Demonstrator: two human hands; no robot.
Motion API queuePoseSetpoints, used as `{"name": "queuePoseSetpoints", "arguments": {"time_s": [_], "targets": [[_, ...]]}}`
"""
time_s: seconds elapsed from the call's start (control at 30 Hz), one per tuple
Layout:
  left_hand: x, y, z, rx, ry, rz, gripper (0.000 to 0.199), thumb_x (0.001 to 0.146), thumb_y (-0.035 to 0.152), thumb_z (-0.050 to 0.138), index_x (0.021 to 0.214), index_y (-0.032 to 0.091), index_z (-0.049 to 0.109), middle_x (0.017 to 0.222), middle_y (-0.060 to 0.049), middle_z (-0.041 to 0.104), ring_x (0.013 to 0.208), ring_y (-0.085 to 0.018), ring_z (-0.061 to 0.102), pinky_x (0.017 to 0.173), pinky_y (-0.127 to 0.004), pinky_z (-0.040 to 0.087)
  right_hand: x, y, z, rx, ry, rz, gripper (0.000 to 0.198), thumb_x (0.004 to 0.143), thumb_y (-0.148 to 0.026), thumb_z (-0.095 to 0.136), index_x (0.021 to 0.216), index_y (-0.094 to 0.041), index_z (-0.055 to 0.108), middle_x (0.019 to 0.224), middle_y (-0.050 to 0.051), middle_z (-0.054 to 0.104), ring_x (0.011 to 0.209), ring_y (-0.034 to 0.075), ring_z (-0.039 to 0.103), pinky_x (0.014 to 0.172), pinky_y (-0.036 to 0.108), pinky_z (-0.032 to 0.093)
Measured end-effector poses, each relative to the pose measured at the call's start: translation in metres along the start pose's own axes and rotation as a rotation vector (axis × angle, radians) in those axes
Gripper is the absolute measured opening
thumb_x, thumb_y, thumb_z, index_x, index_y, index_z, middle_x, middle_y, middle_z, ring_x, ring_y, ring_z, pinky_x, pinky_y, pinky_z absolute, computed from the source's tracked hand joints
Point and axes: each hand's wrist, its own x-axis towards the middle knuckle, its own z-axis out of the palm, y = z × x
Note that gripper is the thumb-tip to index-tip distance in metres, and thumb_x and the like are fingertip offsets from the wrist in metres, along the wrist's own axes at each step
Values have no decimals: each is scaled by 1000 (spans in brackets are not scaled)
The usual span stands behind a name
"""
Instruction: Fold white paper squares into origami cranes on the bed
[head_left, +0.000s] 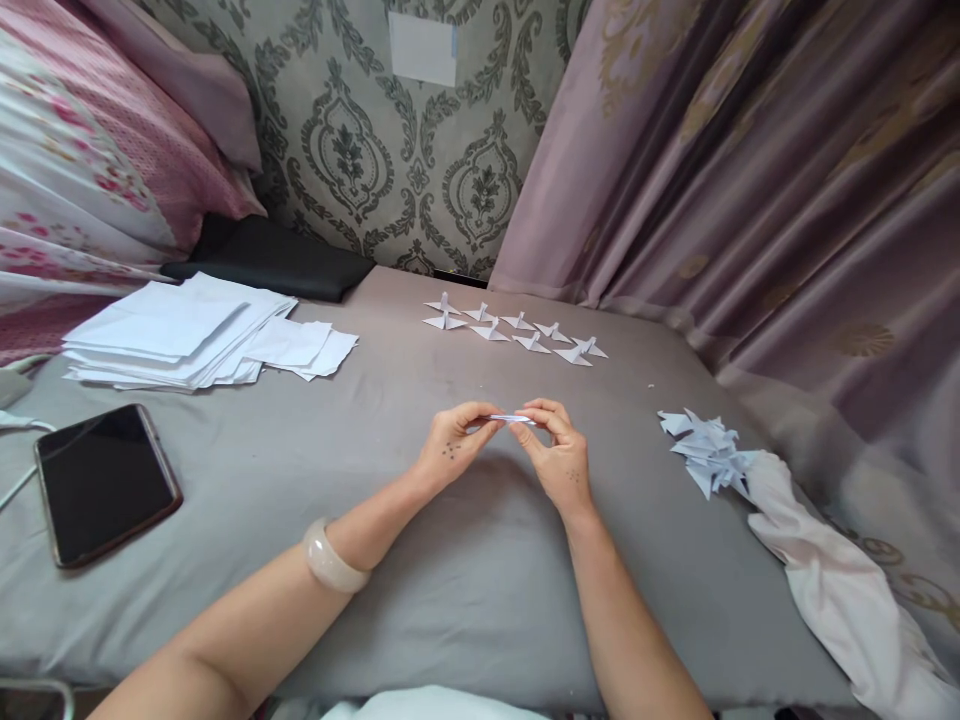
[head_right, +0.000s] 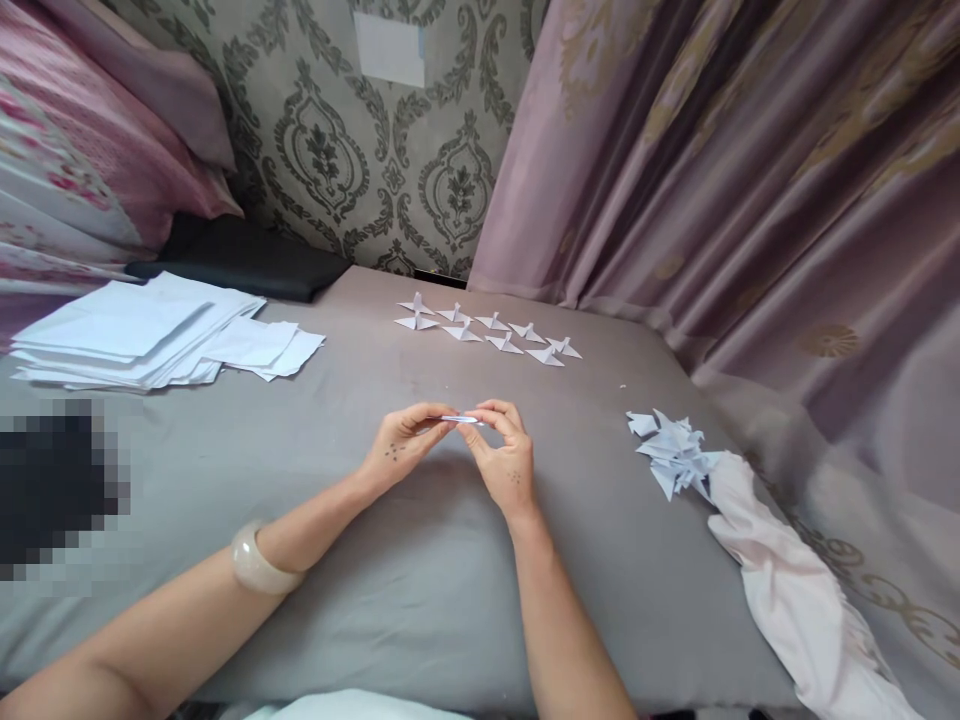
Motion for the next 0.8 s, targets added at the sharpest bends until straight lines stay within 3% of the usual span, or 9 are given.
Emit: {"name": "queuePoseSetpoints", "arguments": {"time_s": [0.13,0.3,0.47,0.67,0.8], "targets": [[2,-4,0,62,-3,0,22,80,32,65,89,14,70,88,-8,71,82,-18,66,77,-26,50,-1,0,0,9,13,-18,10,80,-30,67,85,-23,72,94,4,61,92,15,60,85,30,46],[2,-6,1,-13,-59,-71,28,77,36,68,95,15,72,87,-6,72,78,-17,65,72,-24,49,-1,2,0,3,35,-5,9,80,-30,66,78,-22,71,88,3,62,86,15,60,82,30,46],[3,-3,0,26,-71,-98,28,77,40,68,83,13,73,78,-5,71,72,-15,61,68,-23,46,0,0,-1,9,10,20,10,81,-29,65,78,-22,72,87,2,62,84,14,60,82,29,46],[3,-3,-1,-15,-89,-132,27,74,40,70,82,14,73,76,-3,70,70,-13,59,66,-22,45,0,0,0,12,-22,14,15,83,-32,62,77,-22,72,87,3,62,85,15,60,83,30,46],[4,2,-1,-179,-60,-285,28,69,38,76,80,13,72,74,-3,68,69,-12,60,67,-22,49,1,1,1,190,5,174,24,82,-42,61,93,-23,71,95,5,66,89,16,62,81,30,48]]}}
